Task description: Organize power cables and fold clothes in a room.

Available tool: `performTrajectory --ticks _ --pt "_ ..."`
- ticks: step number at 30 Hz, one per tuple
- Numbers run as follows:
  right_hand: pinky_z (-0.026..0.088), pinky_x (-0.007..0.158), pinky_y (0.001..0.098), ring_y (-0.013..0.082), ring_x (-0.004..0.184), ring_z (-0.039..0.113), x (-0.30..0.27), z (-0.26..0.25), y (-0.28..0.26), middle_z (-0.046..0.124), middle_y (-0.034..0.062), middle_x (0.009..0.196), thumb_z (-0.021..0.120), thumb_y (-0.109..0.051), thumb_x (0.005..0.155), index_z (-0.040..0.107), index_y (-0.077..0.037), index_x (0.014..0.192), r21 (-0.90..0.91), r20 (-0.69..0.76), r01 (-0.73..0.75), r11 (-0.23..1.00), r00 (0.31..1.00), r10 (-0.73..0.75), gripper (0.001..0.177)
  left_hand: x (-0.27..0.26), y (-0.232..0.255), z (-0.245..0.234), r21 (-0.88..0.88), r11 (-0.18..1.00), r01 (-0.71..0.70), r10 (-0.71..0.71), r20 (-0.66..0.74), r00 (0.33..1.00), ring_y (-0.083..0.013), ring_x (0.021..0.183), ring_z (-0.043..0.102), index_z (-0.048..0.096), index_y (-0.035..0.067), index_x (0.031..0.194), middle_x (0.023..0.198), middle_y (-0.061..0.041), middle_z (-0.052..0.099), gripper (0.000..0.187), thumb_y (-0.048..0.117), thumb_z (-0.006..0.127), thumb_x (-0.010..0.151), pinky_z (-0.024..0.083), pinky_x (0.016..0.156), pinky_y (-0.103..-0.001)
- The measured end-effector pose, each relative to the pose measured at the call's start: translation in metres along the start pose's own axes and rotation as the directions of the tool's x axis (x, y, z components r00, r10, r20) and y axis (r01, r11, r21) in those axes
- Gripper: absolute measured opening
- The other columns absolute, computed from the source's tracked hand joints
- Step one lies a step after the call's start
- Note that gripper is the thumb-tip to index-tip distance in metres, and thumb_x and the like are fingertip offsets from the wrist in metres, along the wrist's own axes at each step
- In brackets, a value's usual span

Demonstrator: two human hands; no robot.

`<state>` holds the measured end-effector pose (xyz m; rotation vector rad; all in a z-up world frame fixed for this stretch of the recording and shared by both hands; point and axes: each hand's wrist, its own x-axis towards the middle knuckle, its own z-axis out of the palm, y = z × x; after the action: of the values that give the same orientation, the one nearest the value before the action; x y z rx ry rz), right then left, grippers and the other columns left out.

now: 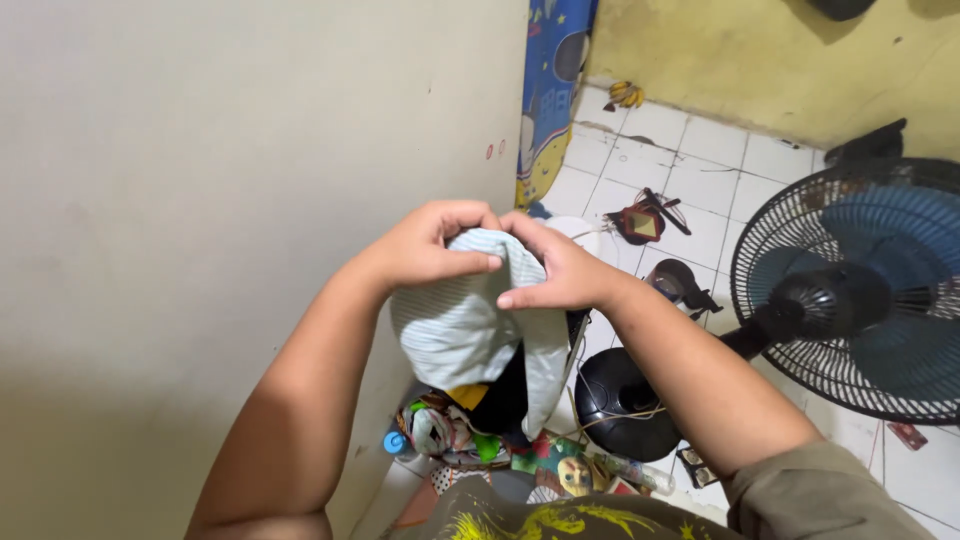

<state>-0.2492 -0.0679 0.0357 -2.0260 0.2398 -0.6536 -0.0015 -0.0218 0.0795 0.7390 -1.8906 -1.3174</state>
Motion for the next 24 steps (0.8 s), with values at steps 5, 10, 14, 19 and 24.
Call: performTrajectory --ticks 5,10,14,19,24 --pt "0.057 0.088 0.0333 0.0158 0.095 0.071 -0.016 -0.008 0.003 0.077 0.0071 0.103 0.090 -0.041 0.072 0.070 -0.001 0.115 -0.067 0.372 -0.315 0.947 0.873 0.316 0.063 -0.003 0.001 -0.006 0.092 0.989 0.115 -0.117 0.020 0.993 -0.0053 0.087 0.062 0.071 0.004 0.100 0.090 0.003 0.070 0.020 0.011 0.081 0.085 0.052 0.077 -0.025" --pt "0.059 0.077 0.0383 0.0272 0.080 0.076 -0.044 -0.019 -0.018 0.075 0.0132 0.082 0.086 -0.055 0.072 0.070 -0.007 0.107 -0.769 0.293 -0.408 0.492 0.460 0.838 0.062 -0.028 0.015 -0.008 0.342 0.900 0.270 -0.270 -0.049 0.962 -0.0090 0.079 0.064 0.076 0.006 0.096 0.082 0.000 0.072 0.026 0.024 0.085 0.079 0.052 0.071 -0.029" --pt "0.055 0.072 0.0410 0.0278 0.083 0.072 -0.080 -0.069 -0.010 0.075 0.0071 0.086 0.080 -0.048 0.075 0.079 -0.018 0.101 -0.816 -0.001 -0.383 0.434 0.751 0.660 0.040 -0.034 0.035 0.009 0.825 0.406 0.393 -0.409 -0.221 0.886 -0.0229 0.089 0.067 0.079 0.014 0.101 0.086 -0.006 0.075 0.049 0.052 0.083 0.071 0.046 0.086 -0.039" --pt "0.054 0.064 0.0360 0.0225 0.070 0.069 -0.098 -0.114 -0.042 0.072 0.0079 0.078 0.088 -0.035 0.071 0.069 -0.009 0.092 -0.577 -0.110 -0.285 0.766 0.956 0.273 0.038 -0.031 0.008 0.005 0.912 0.149 0.382 -0.320 -0.321 0.891 -0.0273 0.102 0.063 0.078 0.016 0.101 0.094 -0.007 0.075 0.054 0.063 0.077 0.074 0.043 0.092 -0.043" --pt "0.053 0.065 0.0335 0.0182 0.069 0.067 -0.116 -0.124 -0.043 0.071 0.0046 0.079 0.083 -0.024 0.077 0.073 -0.010 0.092 -0.564 -0.284 -0.390 0.728 0.919 0.273 0.023 -0.017 0.003 0.021 0.956 0.079 0.283 -0.019 -0.282 0.959 -0.0292 0.100 0.062 0.074 0.014 0.088 0.094 -0.006 0.071 0.029 0.041 0.082 0.079 0.047 0.085 -0.044"
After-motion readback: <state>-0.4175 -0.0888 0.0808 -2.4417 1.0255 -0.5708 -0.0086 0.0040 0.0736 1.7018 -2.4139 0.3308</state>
